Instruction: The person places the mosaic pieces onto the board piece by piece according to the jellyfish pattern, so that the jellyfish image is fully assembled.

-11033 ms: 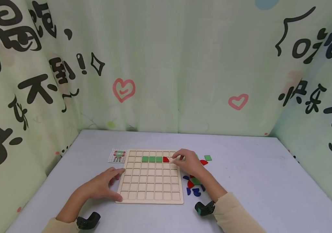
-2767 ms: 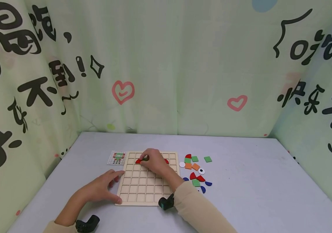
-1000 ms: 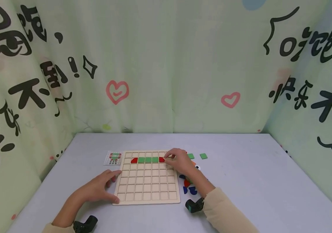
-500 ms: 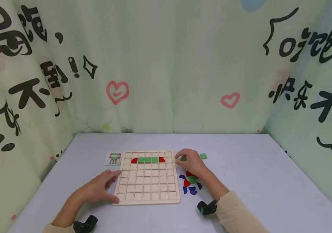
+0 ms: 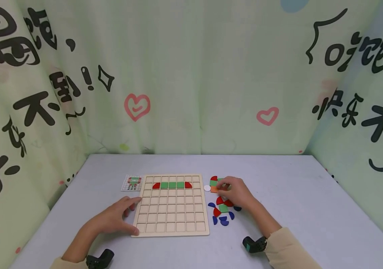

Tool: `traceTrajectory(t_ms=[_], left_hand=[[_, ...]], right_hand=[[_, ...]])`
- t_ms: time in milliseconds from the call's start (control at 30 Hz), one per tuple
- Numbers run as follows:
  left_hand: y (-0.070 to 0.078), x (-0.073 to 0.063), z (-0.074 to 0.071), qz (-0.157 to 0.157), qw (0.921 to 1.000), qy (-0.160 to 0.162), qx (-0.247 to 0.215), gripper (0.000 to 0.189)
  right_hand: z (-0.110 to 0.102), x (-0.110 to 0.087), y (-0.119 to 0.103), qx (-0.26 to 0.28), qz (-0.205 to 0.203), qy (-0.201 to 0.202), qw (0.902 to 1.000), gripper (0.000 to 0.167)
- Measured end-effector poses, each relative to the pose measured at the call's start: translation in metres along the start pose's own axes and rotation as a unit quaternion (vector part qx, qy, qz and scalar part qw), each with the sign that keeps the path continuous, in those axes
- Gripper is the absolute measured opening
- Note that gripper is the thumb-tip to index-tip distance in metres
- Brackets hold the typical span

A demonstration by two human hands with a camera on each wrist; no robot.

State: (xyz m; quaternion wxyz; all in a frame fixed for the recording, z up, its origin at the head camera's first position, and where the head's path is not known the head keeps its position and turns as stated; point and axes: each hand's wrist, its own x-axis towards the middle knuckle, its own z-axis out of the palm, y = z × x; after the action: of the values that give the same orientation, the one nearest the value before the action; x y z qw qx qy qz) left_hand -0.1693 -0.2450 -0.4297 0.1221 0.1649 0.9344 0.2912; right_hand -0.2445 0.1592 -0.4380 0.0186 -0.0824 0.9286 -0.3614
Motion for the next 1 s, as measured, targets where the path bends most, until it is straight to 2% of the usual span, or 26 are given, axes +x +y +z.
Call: traceTrajectory(t_ms=[233,500,700,900,1000], left_hand=[[0.0,-0.001,0.0,0.002,1.0,-0.001,0.001,0.096],[0.001,0.0,0.0,-0.01,0.9999,-0.004,-0.005,0.097],[0.001,0.0,0.0,-0.006,1.0,-0.006,-0.002,0.098],[0.002,0.001,0.0,-0.012,0.9999,-0.004,-0.003,0.099],[0.002,0.001,-0.001,-0.005,1.0,-0.003,0.0,0.098]], right_hand=[[0.002,0.002,0.0,-0.004,-0.01,-0.007,0.9999,0.017],[0.006,0.006,-0.002,-0.038,-0.047,0.006,0.9982,0.014],[0.006,0.005,-0.003,-0.017,-0.034,0.002,0.9993,0.014],[0.009,0.005,-0.017,-0.023,-0.06,0.01,0.9979,0.012],[0.014,0.007,-0.025,-0.015,-0.062,0.006,0.998,0.01]])
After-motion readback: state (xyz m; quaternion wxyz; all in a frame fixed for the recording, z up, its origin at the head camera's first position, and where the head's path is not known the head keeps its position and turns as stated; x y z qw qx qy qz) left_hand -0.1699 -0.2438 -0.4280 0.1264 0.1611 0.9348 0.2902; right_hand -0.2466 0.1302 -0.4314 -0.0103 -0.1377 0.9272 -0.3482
